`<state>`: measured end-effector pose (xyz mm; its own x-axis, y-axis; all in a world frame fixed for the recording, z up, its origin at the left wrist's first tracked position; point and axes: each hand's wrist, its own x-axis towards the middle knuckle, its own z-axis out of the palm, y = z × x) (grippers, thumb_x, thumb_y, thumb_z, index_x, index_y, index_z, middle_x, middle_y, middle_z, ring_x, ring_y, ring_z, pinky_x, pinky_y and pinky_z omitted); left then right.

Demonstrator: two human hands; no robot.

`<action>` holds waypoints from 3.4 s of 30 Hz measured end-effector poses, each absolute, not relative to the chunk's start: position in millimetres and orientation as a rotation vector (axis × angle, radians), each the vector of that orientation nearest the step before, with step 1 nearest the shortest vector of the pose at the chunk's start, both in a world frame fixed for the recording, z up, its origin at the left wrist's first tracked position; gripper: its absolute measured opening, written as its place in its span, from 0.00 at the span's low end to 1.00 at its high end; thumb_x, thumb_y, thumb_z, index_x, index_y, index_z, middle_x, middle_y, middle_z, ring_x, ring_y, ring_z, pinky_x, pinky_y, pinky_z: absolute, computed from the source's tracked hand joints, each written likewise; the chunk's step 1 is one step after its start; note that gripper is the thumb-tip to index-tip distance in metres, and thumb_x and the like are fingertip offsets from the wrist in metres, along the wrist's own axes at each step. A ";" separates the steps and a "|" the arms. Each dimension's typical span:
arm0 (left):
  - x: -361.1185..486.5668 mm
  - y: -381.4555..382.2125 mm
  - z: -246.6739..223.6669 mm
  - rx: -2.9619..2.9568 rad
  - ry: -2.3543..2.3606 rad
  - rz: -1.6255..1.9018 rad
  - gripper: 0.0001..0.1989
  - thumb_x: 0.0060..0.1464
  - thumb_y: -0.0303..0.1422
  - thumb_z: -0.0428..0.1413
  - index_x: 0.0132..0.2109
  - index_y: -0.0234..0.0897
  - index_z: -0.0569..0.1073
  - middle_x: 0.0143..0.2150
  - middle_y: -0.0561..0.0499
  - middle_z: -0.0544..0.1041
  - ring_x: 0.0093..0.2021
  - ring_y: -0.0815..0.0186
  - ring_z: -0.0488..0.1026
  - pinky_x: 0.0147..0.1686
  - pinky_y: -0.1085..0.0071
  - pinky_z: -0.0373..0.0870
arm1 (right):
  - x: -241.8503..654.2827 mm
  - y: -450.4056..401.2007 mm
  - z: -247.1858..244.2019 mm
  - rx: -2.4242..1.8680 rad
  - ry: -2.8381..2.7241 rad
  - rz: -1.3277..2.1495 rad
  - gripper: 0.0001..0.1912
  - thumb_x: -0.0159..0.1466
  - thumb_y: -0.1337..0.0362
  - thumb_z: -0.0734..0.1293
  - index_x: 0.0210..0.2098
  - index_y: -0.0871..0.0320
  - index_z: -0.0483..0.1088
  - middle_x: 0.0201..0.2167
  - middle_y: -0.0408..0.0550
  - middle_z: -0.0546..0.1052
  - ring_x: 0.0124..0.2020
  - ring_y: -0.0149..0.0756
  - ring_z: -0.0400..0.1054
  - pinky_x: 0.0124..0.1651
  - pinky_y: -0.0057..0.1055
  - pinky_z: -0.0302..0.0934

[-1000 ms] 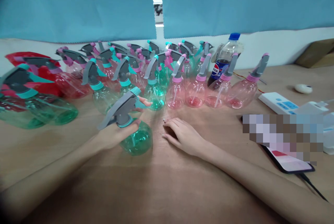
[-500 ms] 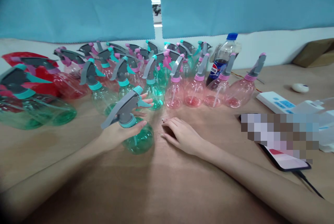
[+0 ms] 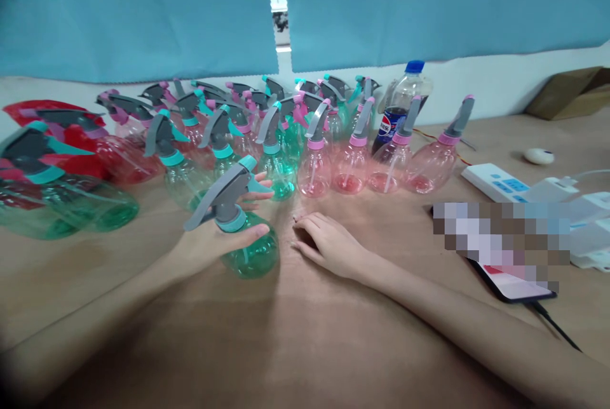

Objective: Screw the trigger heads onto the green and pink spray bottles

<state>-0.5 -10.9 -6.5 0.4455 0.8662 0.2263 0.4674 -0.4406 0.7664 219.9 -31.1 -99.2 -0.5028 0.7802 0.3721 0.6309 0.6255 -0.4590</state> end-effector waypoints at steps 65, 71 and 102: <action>-184.8 38.5 -1.9 2.219 1.895 0.892 0.35 0.47 0.40 0.66 0.57 0.26 0.64 0.55 0.35 0.69 0.59 0.48 0.65 0.57 0.55 0.63 | 16.2 68.0 -10.0 -1.305 -1.966 0.640 0.17 0.61 0.54 0.68 0.42 0.57 0.62 0.23 0.42 0.67 0.14 0.35 0.67 0.12 0.31 0.57; -184.7 41.7 -1.4 2.115 1.909 0.959 0.38 0.47 0.36 0.65 0.60 0.27 0.58 0.59 0.33 0.67 0.60 0.47 0.64 0.57 0.53 0.63 | 19.0 67.1 -12.1 -1.297 -1.989 0.650 0.20 0.61 0.52 0.68 0.44 0.58 0.61 0.22 0.40 0.66 0.15 0.36 0.68 0.14 0.31 0.57; -74.5 -62.2 13.4 2.100 1.214 0.918 0.38 0.49 0.41 0.63 0.63 0.42 0.57 0.64 0.41 0.64 0.61 0.51 0.66 0.58 0.51 0.67 | 94.2 -71.9 -20.2 -1.210 -2.232 0.328 0.20 0.60 0.54 0.64 0.48 0.57 0.63 0.44 0.54 0.73 0.37 0.48 0.73 0.28 0.37 0.64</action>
<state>-74.5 -62.2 13.4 0.3614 0.8869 0.2876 0.5184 -0.4476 0.7287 94.2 -71.9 -20.2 -0.4252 0.8270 0.3677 0.6861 0.5595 -0.4651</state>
